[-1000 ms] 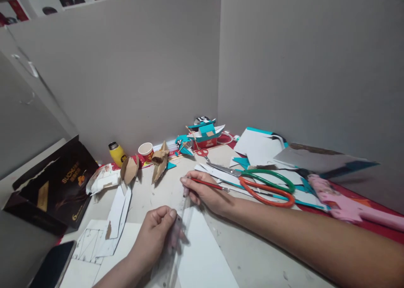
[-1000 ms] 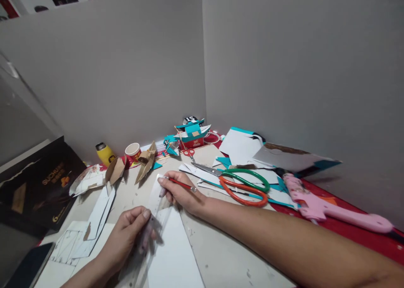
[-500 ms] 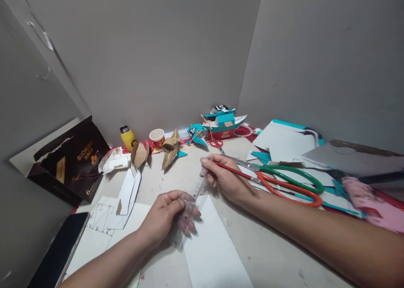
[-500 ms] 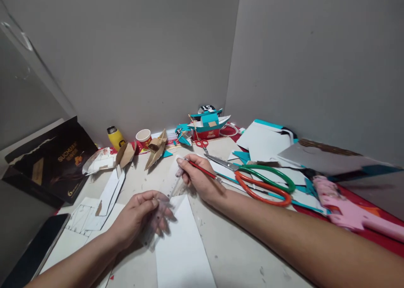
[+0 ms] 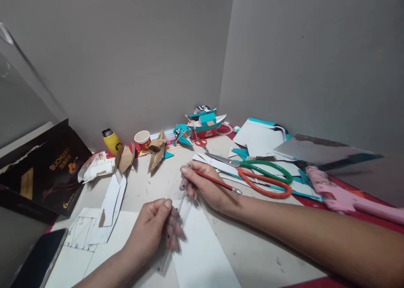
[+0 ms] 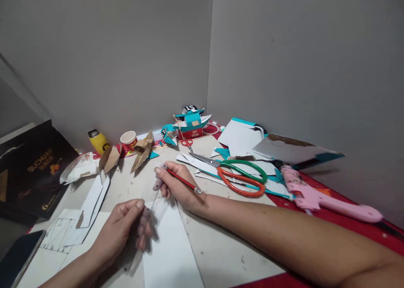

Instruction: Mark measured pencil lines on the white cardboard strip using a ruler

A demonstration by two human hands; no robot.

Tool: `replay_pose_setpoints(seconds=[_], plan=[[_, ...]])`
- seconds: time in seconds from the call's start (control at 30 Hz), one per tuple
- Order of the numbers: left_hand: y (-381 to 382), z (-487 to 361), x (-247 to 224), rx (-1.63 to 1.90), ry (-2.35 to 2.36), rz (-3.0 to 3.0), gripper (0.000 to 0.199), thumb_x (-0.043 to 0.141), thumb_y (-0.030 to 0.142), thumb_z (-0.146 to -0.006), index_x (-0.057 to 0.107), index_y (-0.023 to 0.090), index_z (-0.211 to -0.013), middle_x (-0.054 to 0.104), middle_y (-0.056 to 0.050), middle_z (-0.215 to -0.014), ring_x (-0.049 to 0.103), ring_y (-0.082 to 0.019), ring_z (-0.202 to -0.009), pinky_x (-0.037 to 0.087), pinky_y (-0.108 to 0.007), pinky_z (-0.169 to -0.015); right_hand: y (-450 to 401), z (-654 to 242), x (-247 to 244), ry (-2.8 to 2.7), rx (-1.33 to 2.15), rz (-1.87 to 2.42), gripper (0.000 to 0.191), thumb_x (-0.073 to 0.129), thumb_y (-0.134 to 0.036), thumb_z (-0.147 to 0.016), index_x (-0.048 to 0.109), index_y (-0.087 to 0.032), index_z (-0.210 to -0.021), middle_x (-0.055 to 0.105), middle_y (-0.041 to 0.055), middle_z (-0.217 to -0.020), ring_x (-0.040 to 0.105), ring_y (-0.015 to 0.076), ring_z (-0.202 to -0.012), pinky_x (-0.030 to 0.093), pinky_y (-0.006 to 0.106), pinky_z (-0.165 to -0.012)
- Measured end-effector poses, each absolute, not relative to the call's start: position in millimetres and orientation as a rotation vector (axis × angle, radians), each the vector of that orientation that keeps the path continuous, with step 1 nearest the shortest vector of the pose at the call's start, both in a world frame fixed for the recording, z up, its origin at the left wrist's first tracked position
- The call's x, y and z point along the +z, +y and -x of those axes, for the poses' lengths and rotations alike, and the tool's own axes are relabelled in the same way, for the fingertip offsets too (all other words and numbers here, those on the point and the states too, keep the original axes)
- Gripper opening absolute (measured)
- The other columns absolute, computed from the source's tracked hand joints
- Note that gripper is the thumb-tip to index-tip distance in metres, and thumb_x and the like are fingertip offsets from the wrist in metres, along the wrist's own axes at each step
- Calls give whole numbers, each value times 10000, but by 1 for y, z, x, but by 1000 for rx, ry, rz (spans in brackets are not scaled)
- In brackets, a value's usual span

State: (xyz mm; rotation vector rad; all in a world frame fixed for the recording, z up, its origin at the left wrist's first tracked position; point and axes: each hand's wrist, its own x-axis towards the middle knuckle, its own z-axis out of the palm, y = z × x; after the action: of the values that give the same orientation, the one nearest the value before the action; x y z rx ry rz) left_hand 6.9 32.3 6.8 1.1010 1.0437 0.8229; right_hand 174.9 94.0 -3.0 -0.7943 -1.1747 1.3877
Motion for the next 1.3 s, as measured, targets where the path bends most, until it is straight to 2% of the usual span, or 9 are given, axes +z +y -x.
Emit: replay_pose_setpoints(seconds=[0.43,0.87,1.07,1.17,1.23,1.3], plan=[[38,-2,9,802,969,-1100,221,539,340,-855,585,130,-907,694,-64,-685,538,-105,-412,427,-226,-441,107,-177,-10,-1057,1411,843,415,744,-525,-736,554,-161,-679,603,-37,-532,464,43,-341,341,140,-331],[34,-6,9,830,1043,-1107,426,604,540,-850,577,140,-705,653,-45,-546,499,-88,-351,378,-197,-398,94,-174,1,-1096,1441,776,409,710,-531,-770,533,-168,-706,651,-10,-561,490,51,-358,359,149,-352],[35,-4,8,827,1062,-1118,404,576,506,-886,559,150,-698,626,-26,-521,493,-90,-358,360,-195,-404,93,-172,0,-1129,1589,749,429,730,-540,-733,537,-157,-744,696,25,-602,519,60,-363,394,147,-341],[37,0,9,813,999,-1167,301,557,405,-915,603,137,-785,646,-29,-597,510,-92,-426,395,-204,-462,96,-172,-3,-1145,1688,745,468,760,-559,-675,544,-154,-760,710,49,-624,548,91,-367,393,168,-308],[38,2,8,815,964,-1172,228,519,330,-937,636,135,-946,681,-41,-703,529,-94,-483,425,-213,-515,100,-173,-4,-1129,1692,746,479,759,-571,-665,536,-158,-761,706,36,-613,541,82,-362,383,156,-304],[38,4,5,812,939,-1165,244,479,275,-951,621,147,-1103,707,-57,-807,556,-102,-538,450,-224,-567,104,-174,-5,-1112,1674,748,478,755,-573,-666,531,-161,-760,700,21,-596,525,67,-353,372,142,-305]])
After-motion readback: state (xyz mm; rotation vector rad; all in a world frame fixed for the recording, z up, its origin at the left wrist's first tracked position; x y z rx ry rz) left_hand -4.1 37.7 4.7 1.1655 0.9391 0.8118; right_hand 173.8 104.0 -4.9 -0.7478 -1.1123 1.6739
